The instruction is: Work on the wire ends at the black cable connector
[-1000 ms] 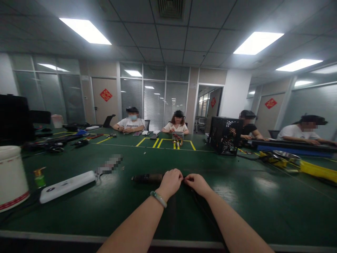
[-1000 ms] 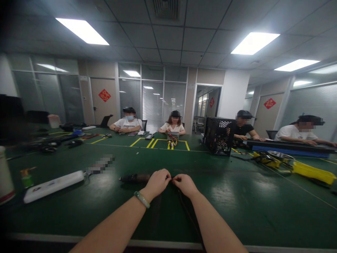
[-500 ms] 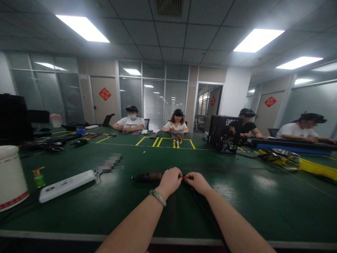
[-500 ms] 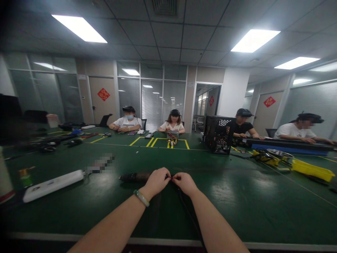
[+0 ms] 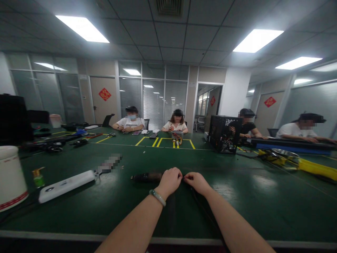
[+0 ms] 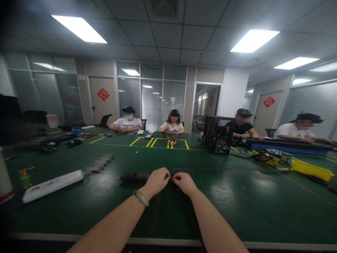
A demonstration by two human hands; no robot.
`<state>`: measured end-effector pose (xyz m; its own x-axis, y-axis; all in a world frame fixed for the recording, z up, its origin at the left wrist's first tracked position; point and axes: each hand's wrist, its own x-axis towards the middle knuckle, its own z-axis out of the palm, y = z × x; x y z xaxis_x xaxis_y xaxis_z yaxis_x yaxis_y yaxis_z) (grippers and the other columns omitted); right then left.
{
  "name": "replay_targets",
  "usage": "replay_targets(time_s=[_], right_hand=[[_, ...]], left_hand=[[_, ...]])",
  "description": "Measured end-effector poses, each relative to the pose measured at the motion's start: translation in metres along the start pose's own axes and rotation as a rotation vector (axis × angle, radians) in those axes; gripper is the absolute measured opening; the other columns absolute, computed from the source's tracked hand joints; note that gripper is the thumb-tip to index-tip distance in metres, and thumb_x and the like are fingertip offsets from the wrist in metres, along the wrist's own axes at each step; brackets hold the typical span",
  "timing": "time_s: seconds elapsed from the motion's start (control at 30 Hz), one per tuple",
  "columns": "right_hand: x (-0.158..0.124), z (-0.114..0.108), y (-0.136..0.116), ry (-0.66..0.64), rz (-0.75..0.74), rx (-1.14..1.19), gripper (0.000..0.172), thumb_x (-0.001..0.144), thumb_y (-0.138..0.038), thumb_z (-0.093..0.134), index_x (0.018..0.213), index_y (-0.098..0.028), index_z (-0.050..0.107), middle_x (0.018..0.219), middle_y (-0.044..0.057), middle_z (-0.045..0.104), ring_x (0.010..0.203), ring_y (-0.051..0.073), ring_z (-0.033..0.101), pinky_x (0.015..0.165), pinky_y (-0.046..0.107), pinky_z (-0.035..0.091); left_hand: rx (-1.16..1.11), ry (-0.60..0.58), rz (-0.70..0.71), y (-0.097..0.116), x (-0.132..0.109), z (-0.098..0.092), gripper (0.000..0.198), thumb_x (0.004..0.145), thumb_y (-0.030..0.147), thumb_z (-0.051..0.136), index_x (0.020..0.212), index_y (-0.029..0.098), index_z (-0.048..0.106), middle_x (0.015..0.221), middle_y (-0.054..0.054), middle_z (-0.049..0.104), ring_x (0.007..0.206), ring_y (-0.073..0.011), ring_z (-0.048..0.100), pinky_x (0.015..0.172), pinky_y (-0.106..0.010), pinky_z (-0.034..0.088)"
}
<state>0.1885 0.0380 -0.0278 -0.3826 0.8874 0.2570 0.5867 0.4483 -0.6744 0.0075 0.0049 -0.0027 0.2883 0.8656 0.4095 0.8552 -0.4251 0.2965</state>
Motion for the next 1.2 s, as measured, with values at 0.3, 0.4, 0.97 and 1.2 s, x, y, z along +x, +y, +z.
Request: replay_targets(time_s=[0.3, 0.4, 0.97, 1.2], right_hand=[[-0.003, -0.003, -0.008, 0.002, 0.013, -0.024, 0.024, 0.08, -0.035, 0.055, 0.084, -0.018, 0.071, 0.078, 0.003, 0.069, 0.07, 0.016, 0.06, 0.062, 0.024, 0.041], [-0.003, -0.004, -0.01, 0.016, 0.0, -0.065, 0.021, 0.08, -0.033, 0.056, 0.082, -0.019, 0.071, 0.079, 0.002, 0.069, 0.071, 0.017, 0.06, 0.065, 0.025, 0.042], [0.0, -0.002, -0.001, -0.001, -0.009, 0.002, 0.023, 0.079, -0.034, 0.056, 0.086, -0.018, 0.072, 0.081, 0.002, 0.07, 0.071, 0.016, 0.061, 0.063, 0.024, 0.042], [-0.001, -0.003, -0.005, 0.004, -0.005, -0.017, 0.022, 0.08, -0.033, 0.056, 0.084, -0.018, 0.072, 0.08, 0.002, 0.07, 0.073, 0.017, 0.061, 0.065, 0.025, 0.042]], left_hand=[[-0.011, 0.016, -0.026, 0.005, -0.002, -0.004, 0.02, 0.087, 0.034, 0.047, 0.086, 0.02, 0.06, 0.094, -0.004, 0.06, 0.089, -0.0175, 0.055, 0.08, -0.031, 0.04], [0.025, 0.021, -0.064, 0.009, 0.0, -0.002, 0.021, 0.088, 0.036, 0.046, 0.084, 0.019, 0.059, 0.093, -0.004, 0.06, 0.088, -0.018, 0.055, 0.08, -0.032, 0.04], [-0.019, -0.01, 0.005, 0.003, -0.003, -0.006, 0.014, 0.082, 0.023, 0.049, 0.089, 0.021, 0.061, 0.098, -0.003, 0.061, 0.095, -0.0184, 0.054, 0.084, -0.032, 0.039], [0.001, -0.008, -0.036, 0.006, -0.001, -0.005, 0.019, 0.087, 0.031, 0.045, 0.087, 0.02, 0.061, 0.097, -0.004, 0.061, 0.091, -0.0177, 0.055, 0.083, -0.032, 0.04]])
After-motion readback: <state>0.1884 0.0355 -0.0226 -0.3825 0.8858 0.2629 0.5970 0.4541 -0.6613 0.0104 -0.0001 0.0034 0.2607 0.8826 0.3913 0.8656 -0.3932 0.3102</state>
